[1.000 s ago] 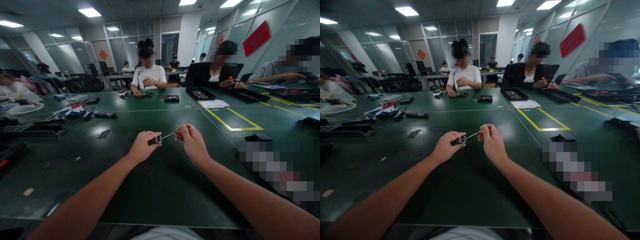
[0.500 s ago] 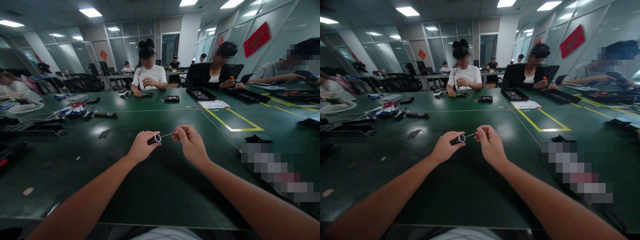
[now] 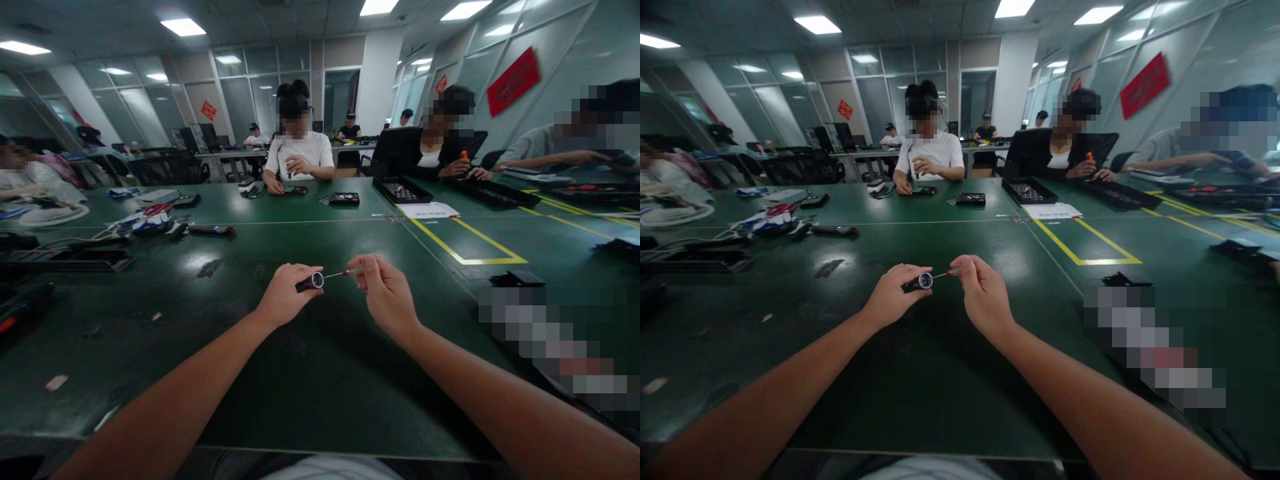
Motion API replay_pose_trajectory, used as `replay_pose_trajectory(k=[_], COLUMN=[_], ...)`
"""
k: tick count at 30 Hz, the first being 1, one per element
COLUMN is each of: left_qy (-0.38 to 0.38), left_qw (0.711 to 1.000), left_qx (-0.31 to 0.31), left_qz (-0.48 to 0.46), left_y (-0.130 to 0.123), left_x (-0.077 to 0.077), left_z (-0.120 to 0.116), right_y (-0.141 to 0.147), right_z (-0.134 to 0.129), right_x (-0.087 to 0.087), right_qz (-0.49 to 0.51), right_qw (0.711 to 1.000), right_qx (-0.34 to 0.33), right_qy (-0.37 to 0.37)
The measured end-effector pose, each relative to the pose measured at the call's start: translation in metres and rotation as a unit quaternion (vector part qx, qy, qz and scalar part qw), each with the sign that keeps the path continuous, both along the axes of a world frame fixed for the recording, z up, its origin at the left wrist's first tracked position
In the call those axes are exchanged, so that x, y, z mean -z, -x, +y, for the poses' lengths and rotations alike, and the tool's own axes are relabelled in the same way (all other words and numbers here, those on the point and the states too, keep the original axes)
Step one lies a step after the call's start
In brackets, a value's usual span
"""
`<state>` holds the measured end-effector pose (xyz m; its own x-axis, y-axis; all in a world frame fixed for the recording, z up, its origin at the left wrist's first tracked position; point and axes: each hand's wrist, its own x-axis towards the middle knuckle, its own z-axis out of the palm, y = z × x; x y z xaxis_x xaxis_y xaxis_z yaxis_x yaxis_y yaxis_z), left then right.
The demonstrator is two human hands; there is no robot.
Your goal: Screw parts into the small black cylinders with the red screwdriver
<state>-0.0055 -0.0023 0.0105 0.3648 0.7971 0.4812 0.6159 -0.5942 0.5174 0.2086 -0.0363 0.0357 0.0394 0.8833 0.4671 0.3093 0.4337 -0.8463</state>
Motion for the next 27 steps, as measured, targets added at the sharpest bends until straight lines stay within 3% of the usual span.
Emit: replay_pose_trajectory(k=[16,27], left_qy=[0.012,0.017], left_qw=[1.0,1.0], left_qx=[-0.003,-0.005], left_qz=[0.011,0.009], left_y=[0.0018,0.0024], left_x=[0.0009,0.0004], left_z=[0.0009,0.0015], right_y=[-0.0018,-0.0019], right_z=[-0.0006,-0.0015], right_x=[-0.0066,-0.007], right_qz=[-0.127,-0.108], right_qw=[0.991,0.994], right_qx=[0.031,0.005], right_qy=[-0.017,-0.007])
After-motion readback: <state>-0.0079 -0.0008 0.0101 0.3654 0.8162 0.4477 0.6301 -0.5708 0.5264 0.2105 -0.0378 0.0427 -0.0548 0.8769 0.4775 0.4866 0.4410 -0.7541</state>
